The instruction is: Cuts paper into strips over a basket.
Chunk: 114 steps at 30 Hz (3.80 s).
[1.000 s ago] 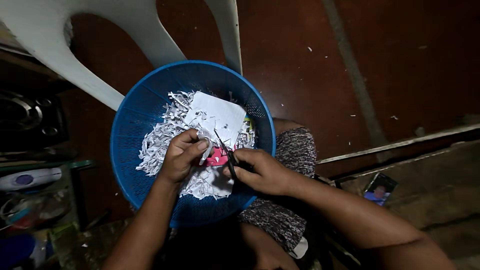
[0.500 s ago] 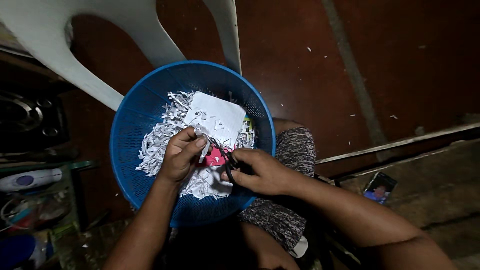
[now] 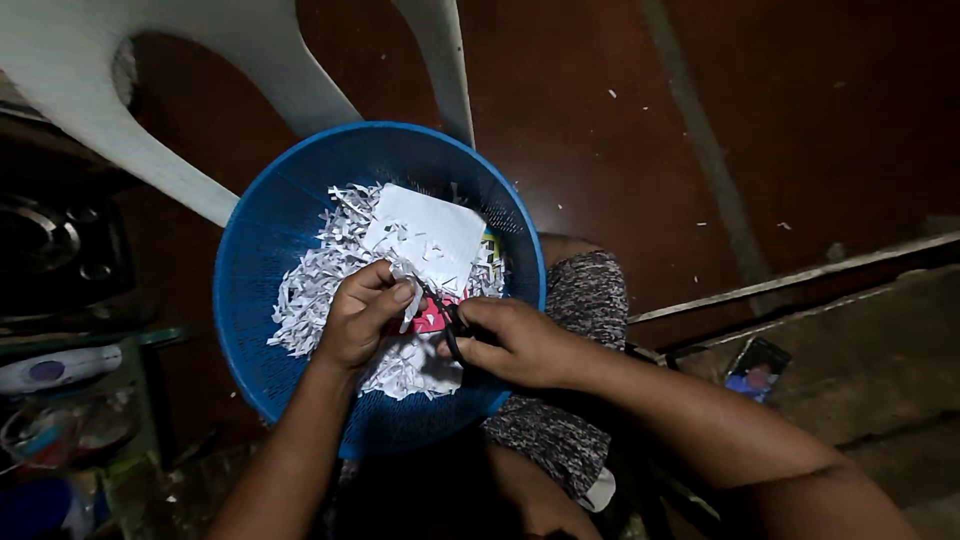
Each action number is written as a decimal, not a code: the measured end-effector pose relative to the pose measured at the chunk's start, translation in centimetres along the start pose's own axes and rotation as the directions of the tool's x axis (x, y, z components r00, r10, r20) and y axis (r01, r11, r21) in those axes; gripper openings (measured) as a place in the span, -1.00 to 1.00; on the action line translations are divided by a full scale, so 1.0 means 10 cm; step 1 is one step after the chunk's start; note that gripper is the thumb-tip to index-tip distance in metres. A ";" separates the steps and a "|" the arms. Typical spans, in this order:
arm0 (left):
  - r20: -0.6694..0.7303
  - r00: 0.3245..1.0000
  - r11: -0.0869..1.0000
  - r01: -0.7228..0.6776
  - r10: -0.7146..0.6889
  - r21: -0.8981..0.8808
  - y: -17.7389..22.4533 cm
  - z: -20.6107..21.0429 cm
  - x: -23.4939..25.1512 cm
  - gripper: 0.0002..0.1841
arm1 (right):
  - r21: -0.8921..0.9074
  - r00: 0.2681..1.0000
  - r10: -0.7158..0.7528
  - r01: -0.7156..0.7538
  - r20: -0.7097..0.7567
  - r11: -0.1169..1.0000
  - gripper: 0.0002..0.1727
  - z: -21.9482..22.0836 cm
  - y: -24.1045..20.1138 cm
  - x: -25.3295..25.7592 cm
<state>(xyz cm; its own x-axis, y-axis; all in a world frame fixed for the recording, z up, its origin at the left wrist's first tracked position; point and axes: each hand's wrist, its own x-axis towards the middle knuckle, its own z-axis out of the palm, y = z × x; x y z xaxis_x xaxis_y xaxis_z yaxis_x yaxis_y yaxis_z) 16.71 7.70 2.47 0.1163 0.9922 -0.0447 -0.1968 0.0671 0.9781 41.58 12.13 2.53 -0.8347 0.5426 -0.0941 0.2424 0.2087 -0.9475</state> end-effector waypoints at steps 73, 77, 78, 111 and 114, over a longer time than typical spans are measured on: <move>0.273 0.959 0.994 0.042 -0.069 0.104 0.15 -0.33 0.00 -0.77 | 0.150 0.996 -0.030 0.018 0.081 0.989 -0.54 -0.06 -0.02 0.00; 0.144 0.988 0.996 0.040 -0.052 0.086 0.16 -0.32 0.00 -0.74 | 0.176 0.998 -0.018 0.006 0.064 0.984 -0.55 -0.06 -0.04 0.00; 0.113 0.993 0.996 0.035 -0.044 0.076 0.16 -0.32 0.00 -0.75 | 0.178 0.998 -0.008 -0.004 0.064 0.984 -0.55 -0.06 -0.04 0.00; -0.086 0.990 0.963 0.089 -0.114 -0.253 0.02 0.04 0.05 -0.72 | 0.236 0.994 0.072 -0.052 -0.078 0.970 -0.55 -0.01 0.00 0.02; -0.113 0.989 0.961 0.060 -0.093 -0.272 0.01 0.05 0.05 -0.77 | 0.218 0.995 0.078 -0.062 -0.064 0.974 -0.54 0.00 -0.01 0.02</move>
<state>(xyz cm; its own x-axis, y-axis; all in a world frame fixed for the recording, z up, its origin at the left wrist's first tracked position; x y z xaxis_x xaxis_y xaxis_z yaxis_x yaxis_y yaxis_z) 17.26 8.17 2.68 0.0239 0.9871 -0.1585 -0.4466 0.1523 0.8817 41.45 12.24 2.60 -0.7796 0.6086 -0.1478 0.1804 -0.0078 -0.9836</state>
